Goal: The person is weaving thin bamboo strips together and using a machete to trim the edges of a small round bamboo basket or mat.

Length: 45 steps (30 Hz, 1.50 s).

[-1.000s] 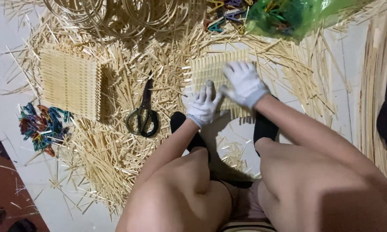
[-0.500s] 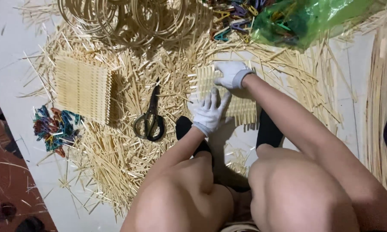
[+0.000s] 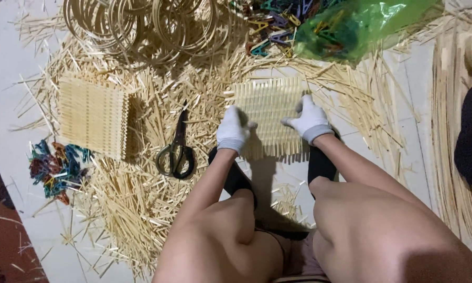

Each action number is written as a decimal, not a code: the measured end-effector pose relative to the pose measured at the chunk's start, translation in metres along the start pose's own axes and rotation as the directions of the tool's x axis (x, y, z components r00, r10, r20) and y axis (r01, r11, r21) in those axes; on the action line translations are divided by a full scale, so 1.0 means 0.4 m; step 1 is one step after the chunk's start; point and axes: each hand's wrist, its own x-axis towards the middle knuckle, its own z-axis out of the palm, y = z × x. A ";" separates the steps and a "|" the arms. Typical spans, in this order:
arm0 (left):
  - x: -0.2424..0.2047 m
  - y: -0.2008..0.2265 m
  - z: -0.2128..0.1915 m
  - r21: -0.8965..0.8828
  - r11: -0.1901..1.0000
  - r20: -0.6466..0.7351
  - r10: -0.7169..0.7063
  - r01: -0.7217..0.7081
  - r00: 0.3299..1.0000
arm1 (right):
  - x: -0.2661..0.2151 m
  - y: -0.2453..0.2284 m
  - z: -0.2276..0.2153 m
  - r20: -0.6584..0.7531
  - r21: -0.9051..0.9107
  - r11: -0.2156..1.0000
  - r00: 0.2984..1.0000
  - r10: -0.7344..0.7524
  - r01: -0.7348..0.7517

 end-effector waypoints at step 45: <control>0.402 -0.328 -0.129 -0.295 0.924 -0.498 -0.367 0.244 0.786 | -0.047 -0.116 -0.014 0.241 -0.391 0.689 0.790 -0.563 0.610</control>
